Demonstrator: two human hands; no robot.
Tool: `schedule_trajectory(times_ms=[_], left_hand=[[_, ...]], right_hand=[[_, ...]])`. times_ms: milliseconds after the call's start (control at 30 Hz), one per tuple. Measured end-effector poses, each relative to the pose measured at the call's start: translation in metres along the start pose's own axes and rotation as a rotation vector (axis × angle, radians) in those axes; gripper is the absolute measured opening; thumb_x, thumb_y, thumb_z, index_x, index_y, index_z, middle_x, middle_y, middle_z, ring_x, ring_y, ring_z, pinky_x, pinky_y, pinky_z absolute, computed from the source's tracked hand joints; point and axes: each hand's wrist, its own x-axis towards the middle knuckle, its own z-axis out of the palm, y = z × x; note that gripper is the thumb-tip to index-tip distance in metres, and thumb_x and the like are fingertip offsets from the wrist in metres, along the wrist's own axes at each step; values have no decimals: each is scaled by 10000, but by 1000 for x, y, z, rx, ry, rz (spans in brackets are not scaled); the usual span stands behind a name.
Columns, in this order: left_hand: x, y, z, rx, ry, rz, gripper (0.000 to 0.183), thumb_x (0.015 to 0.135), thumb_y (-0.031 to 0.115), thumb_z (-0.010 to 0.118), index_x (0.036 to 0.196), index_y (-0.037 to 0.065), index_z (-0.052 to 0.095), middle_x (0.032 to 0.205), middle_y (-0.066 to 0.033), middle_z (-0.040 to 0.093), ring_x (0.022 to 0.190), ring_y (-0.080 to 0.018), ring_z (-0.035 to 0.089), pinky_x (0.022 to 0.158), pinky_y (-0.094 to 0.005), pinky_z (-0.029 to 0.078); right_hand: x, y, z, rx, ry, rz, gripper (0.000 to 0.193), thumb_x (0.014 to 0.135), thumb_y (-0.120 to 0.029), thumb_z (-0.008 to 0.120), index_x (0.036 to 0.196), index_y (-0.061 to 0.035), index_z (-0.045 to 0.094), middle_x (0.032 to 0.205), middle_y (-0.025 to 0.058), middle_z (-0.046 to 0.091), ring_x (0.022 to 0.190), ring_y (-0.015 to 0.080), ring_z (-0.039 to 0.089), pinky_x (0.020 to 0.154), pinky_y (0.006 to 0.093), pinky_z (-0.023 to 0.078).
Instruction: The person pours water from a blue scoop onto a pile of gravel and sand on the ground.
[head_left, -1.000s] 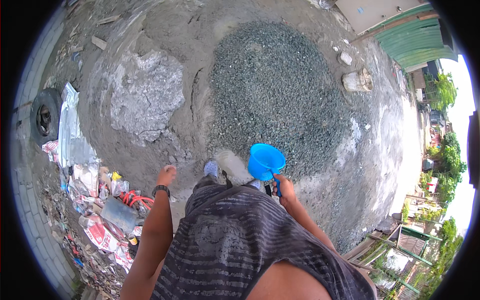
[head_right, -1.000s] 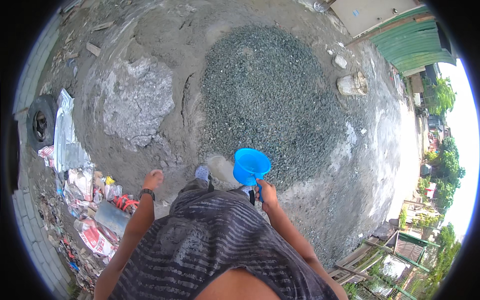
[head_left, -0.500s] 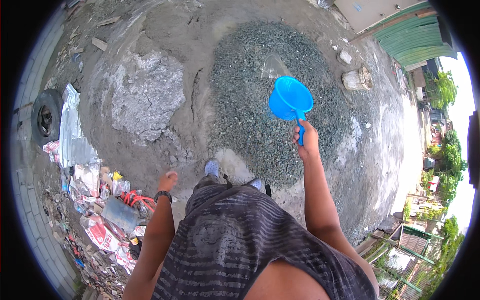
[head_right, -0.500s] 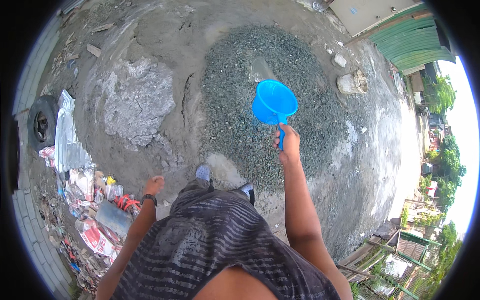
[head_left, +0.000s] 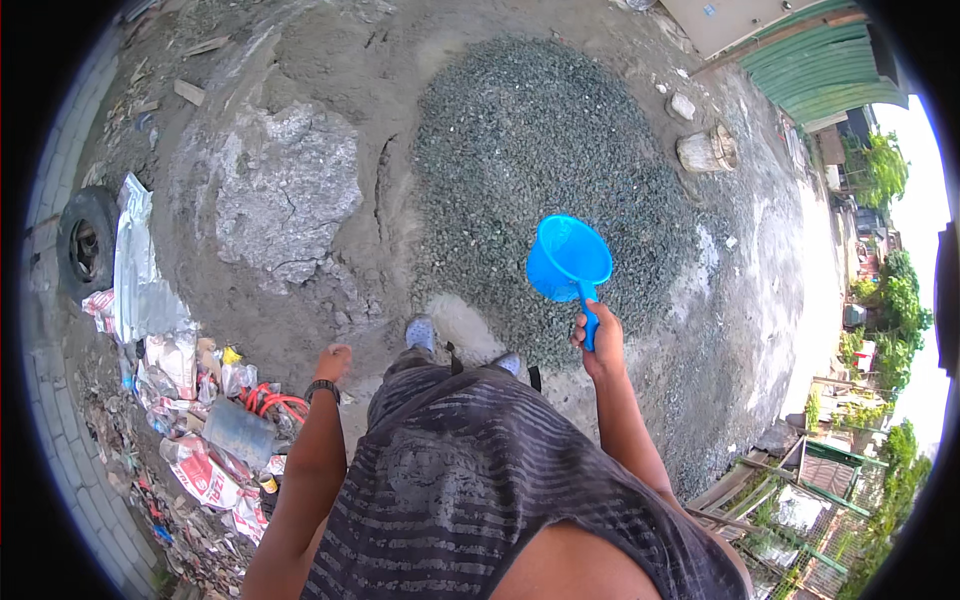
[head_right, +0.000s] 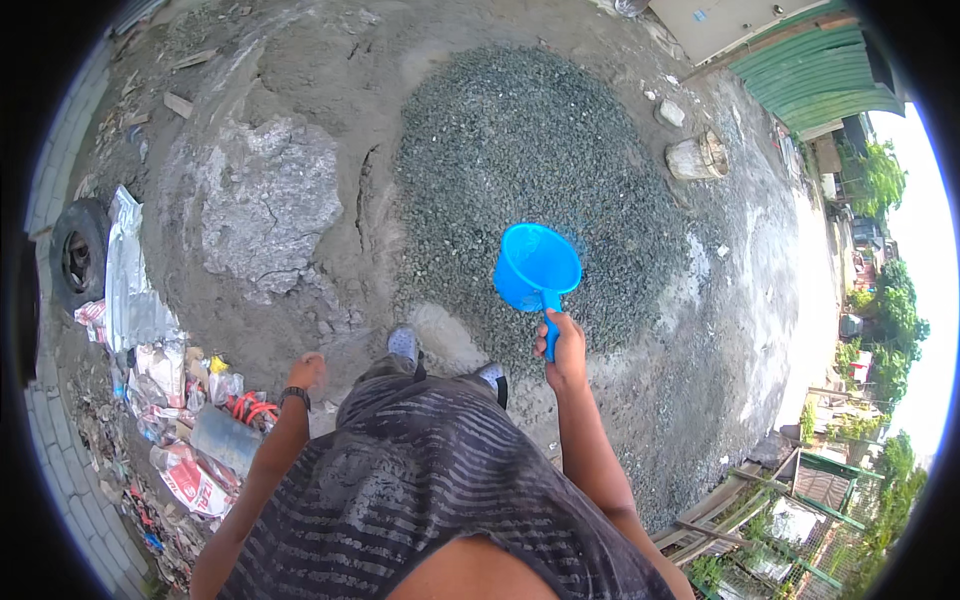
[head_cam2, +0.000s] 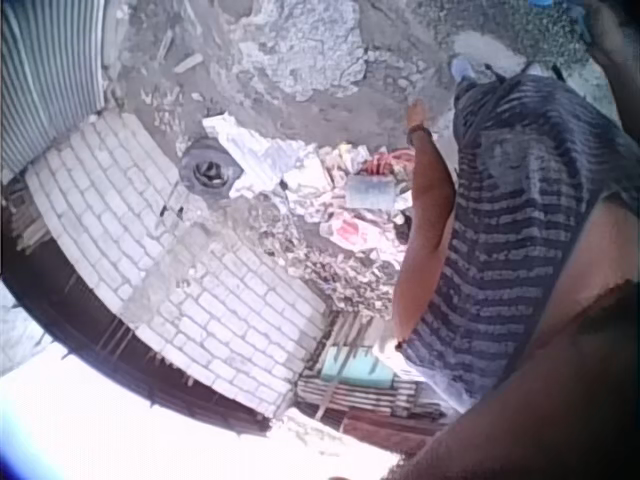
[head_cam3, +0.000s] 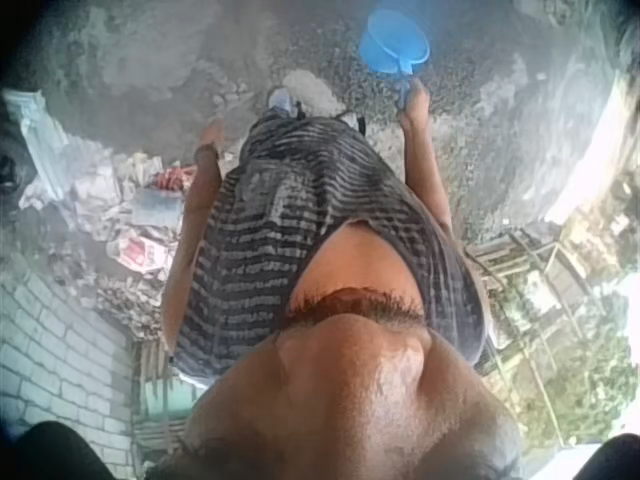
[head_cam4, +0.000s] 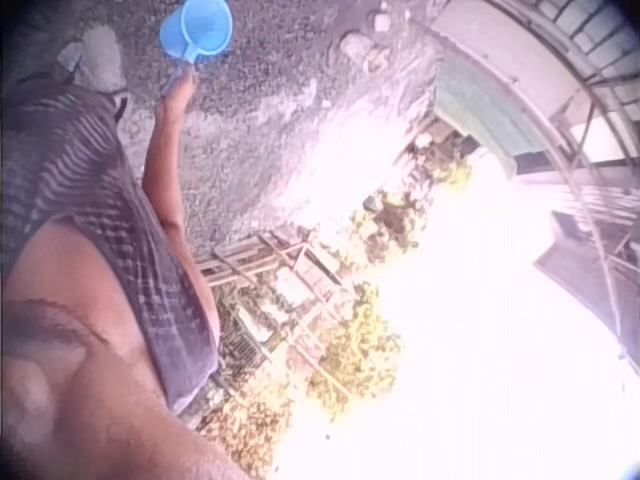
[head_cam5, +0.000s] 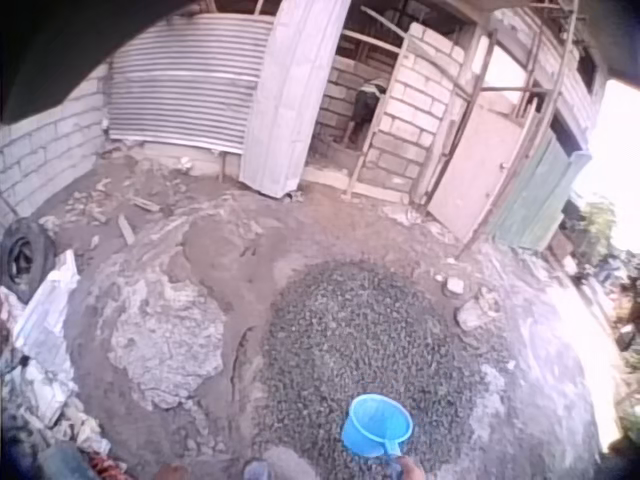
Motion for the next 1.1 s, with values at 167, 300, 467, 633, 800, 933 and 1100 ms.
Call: schedule_trajectory(times_ms=[167,300,467,633,800,933,1100], left_hand=[[13,17,0,-142,-53,-8,266,858,292,643,1047,109,685,841,-27,671,634,-138,616,517,-271,445],[7,49,6,-62,-71,-41,276,863,305,643,1053,109,684,864,-17,675,659,-138,627,532,-274,451],[6,29,-3,-52,-96,-62,277,865,314,634,1051,116,690,877,-12,683,678,-136,634,536,-274,449],[-3,25,2,28,-99,-49,291,809,303,645,1058,159,695,858,8,681,672,-126,634,514,-283,465],[-13,-4,-2,-30,-72,-29,237,824,274,635,1019,164,711,820,-3,679,641,-122,630,499,-280,461],[-15,-1,0,26,-72,-29,226,843,279,628,1022,165,705,794,-3,667,624,-122,623,498,-280,459],[-5,9,7,34,-65,-60,236,863,310,623,1028,157,694,789,-5,659,616,-116,614,476,-280,446]], right_hand=[[-10,55,-12,-84,39,279,149,896,-209,588,959,-78,554,718,17,565,532,122,498,487,298,424],[14,60,-17,-36,23,440,92,897,-168,576,944,-92,551,725,16,570,548,118,506,487,296,429],[52,1,19,-81,-70,302,91,904,-165,572,935,-86,539,734,20,571,545,115,499,491,301,429],[51,-58,23,135,-109,-15,111,912,-180,560,929,-84,507,739,17,550,553,109,476,513,298,394],[25,-91,21,262,-195,-142,141,912,-196,555,937,-93,462,740,11,524,572,114,463,543,300,381],[5,-77,6,273,-190,-162,172,899,-213,571,953,-100,454,736,15,530,561,119,469,539,303,390],[-10,-18,-26,238,-68,20,137,901,-210,555,939,-96,490,750,18,557,558,122,480,540,303,404]])
